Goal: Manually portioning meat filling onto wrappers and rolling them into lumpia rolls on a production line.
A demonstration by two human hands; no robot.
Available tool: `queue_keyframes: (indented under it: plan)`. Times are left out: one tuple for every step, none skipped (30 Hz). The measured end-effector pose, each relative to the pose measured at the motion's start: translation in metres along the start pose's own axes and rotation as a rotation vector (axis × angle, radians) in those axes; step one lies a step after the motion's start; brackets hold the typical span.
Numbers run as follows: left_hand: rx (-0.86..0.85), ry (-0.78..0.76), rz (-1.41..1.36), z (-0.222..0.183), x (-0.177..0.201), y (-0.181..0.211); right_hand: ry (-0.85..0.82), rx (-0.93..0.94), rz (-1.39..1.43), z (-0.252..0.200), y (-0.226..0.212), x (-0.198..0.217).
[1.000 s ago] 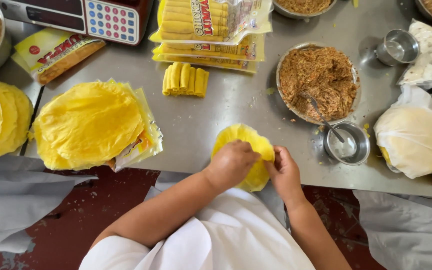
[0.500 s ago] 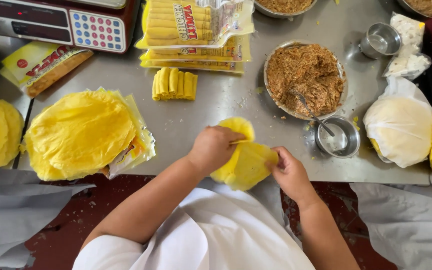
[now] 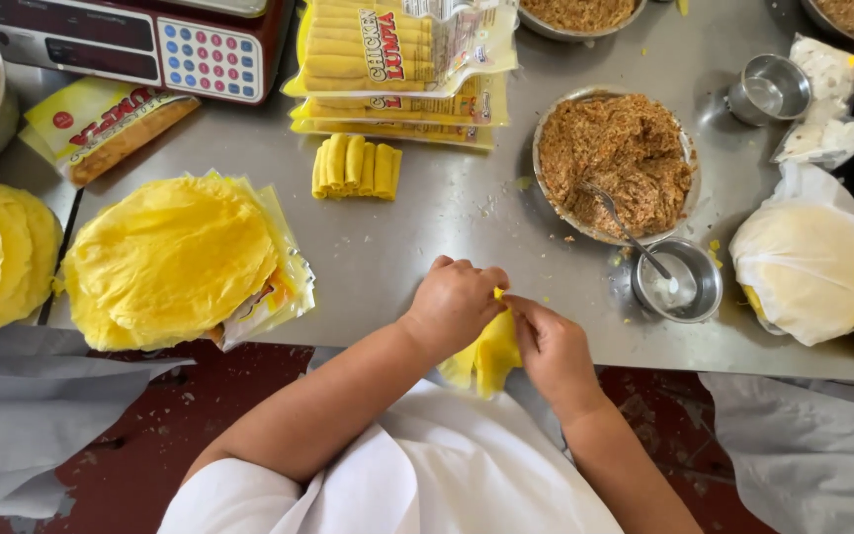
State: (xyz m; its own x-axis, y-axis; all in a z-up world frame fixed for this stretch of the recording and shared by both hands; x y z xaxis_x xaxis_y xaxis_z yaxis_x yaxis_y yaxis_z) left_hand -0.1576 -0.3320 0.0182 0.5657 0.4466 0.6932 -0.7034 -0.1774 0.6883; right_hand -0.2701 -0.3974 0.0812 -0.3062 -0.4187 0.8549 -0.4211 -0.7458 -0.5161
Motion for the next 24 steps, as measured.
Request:
queue_keyframes:
  plan:
    - [-0.004,0.0,0.0,0.002,-0.005,-0.016,0.003,-0.001,-0.001,-0.002,0.012,0.001]
    - [-0.047,0.059,0.123,0.004,-0.005,-0.027,0.008,-0.044,0.052,-0.004,0.029,0.001]
    - [-0.09,0.119,0.246,0.005,-0.006,-0.039,0.013,-0.087,0.106,-0.005,0.045,0.001]
    - [-0.09,0.117,0.244,0.005,0.006,-0.033,0.011,-0.09,0.105,-0.002,0.054,0.002]
    - [0.01,0.097,0.036,0.005,0.017,-0.037,0.015,-0.114,0.146,0.0,0.065,0.003]
    - [0.112,0.077,-0.171,0.003,0.027,-0.041,0.017,-0.138,0.188,0.003,0.075,0.002]
    - [0.115,0.075,-0.173,0.003,0.024,-0.031,0.014,-0.14,0.188,0.003,0.073,-0.003]
    - [0.126,0.118,-0.271,0.004,0.026,-0.023,0.045,-0.132,0.182,0.007,0.069,-0.006]
    - [0.136,0.161,-0.37,0.005,0.028,-0.015,0.076,-0.124,0.175,0.01,0.065,-0.008]
    - [0.13,0.163,-0.365,0.003,0.031,-0.008,0.082,-0.119,0.177,0.012,0.083,-0.023]
    - [0.166,0.193,-0.392,0.0,0.036,-0.006,0.148,-0.148,0.2,0.013,0.105,-0.034]
    - [0.214,0.219,-0.423,-0.008,0.038,-0.002,0.203,-0.183,0.223,0.007,0.128,-0.047]
    - [0.218,0.217,-0.423,-0.014,0.038,-0.014,0.199,-0.185,0.224,0.003,0.138,-0.05]
    - [0.262,0.245,-0.468,-0.019,0.04,-0.031,0.261,-0.221,0.254,0.0,0.152,-0.049]
    - [0.307,0.273,-0.513,-0.024,0.043,-0.048,0.323,-0.258,0.285,-0.003,0.165,-0.047]
    - [0.301,0.276,-0.511,-0.029,0.05,-0.062,0.328,-0.254,0.286,-0.001,0.138,-0.027]
    - [0.36,0.333,-0.51,-0.037,0.059,-0.083,0.376,-0.371,0.438,-0.005,0.123,-0.009]
    - [0.427,0.387,-0.51,-0.051,0.067,-0.102,0.413,-0.493,0.59,-0.013,0.107,0.006]
    - [0.429,0.387,-0.509,-0.057,0.075,-0.109,0.411,-0.494,0.591,-0.012,0.13,-0.004]
    - [0.518,0.421,-0.542,-0.071,0.082,-0.122,0.41,-0.546,0.634,-0.016,0.156,-0.016]
    - [0.607,0.455,-0.575,-0.085,0.088,-0.135,0.409,-0.599,0.676,-0.02,0.181,-0.029]
    - [0.607,0.454,-0.575,-0.093,0.108,-0.12,0.41,-0.599,0.676,-0.018,0.164,-0.018]
    - [0.654,0.532,-0.66,-0.106,0.129,-0.109,0.434,-0.618,0.709,-0.019,0.149,-0.007]
    - [0.701,0.618,-0.743,-0.12,0.151,-0.099,0.453,-0.629,0.744,-0.016,0.132,0.003]
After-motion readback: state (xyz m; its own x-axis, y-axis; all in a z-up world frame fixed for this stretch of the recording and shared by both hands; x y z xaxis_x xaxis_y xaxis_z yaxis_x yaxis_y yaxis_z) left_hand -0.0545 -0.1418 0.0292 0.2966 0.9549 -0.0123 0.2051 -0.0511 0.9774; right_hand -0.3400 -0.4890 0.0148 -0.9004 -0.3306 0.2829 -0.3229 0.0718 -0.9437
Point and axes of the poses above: each hand's wrist, its own z-axis towards the middle knuckle, its own x-axis out of the back of the hand, y = z × x, the point moved 9 cm from there along z, towards the middle knuckle, and after that the axes turned 11 degrees about -z, right-handed, at the moved point
